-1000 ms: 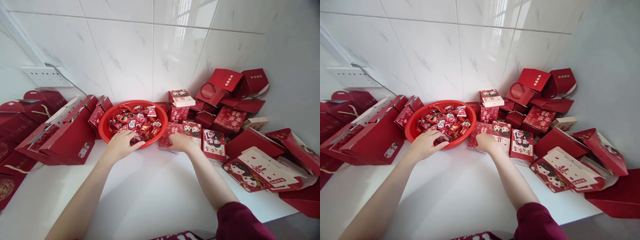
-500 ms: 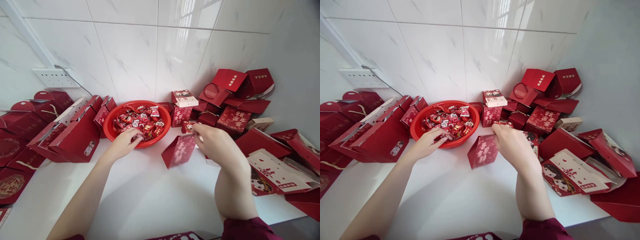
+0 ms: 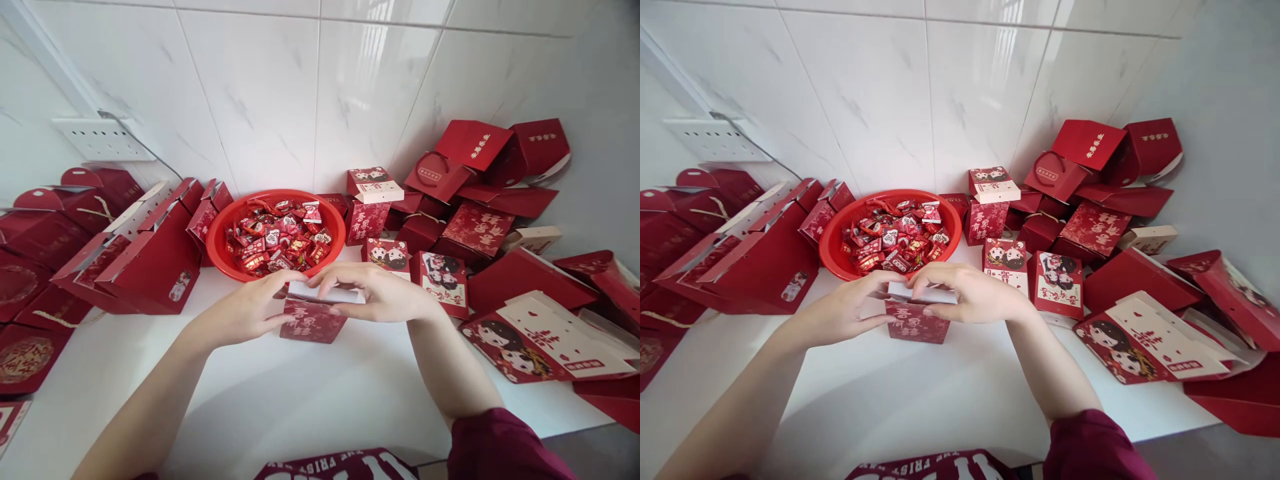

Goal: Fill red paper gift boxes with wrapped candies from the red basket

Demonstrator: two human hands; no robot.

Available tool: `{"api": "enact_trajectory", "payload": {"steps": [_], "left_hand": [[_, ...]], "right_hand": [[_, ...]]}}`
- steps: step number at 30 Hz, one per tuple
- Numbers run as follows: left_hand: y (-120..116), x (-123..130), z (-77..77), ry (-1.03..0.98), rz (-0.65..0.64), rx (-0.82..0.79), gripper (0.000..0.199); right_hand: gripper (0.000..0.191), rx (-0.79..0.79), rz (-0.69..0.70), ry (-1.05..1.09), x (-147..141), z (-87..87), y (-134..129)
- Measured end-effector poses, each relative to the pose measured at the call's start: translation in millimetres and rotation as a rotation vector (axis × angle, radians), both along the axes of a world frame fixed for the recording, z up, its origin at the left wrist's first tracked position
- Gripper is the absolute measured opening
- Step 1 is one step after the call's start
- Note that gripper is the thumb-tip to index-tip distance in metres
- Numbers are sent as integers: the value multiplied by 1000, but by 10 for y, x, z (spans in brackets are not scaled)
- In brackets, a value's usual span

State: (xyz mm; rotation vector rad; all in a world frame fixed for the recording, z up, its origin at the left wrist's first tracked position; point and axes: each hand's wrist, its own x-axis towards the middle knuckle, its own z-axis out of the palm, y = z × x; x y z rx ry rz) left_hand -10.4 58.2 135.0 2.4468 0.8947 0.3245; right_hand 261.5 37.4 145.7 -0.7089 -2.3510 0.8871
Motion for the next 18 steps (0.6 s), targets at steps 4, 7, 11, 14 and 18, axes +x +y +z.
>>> {"api": "enact_trajectory", "payload": {"steps": [4, 7, 11, 14, 18], "left_hand": [[41, 10, -44, 76, 20, -38, 50], [53, 4, -39, 112, 33, 2, 52], [45, -2, -18, 128, 37, 20, 57], [34, 2, -8, 135, 21, 28, 58], [36, -5, -48, 162, -25, 50, 51]], "right_hand": [[17, 33, -111, -105, -31, -74, -8], [17, 45, -257, -211, -38, -102, -5], [13, -31, -324, -109, -76, -127, 33], [14, 17, -330, -62, -116, -167, 57], [23, 115, -327, -149, -145, -224, 55]]}}
